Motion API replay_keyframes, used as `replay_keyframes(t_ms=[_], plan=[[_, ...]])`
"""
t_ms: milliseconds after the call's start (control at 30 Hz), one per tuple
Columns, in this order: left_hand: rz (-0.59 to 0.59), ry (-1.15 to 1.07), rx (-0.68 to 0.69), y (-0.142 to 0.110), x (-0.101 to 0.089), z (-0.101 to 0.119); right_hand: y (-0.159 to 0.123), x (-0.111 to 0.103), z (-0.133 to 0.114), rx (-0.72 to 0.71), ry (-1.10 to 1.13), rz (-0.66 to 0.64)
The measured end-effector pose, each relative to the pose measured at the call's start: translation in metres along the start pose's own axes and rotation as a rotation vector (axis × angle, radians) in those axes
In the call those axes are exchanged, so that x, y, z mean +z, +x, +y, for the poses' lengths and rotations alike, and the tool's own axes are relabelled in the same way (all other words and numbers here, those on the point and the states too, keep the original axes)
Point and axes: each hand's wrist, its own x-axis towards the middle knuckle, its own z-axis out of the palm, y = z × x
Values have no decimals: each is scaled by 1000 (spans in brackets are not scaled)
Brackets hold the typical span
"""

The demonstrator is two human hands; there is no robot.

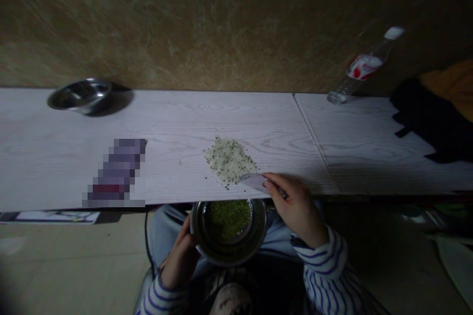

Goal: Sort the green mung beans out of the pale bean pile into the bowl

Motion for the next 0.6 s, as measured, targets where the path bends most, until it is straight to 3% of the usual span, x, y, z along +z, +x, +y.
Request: replay_keyframes(t_ms=[600], plan=[[14, -26, 2, -1, 1, 0, 15, 1, 0, -25, 11, -79]])
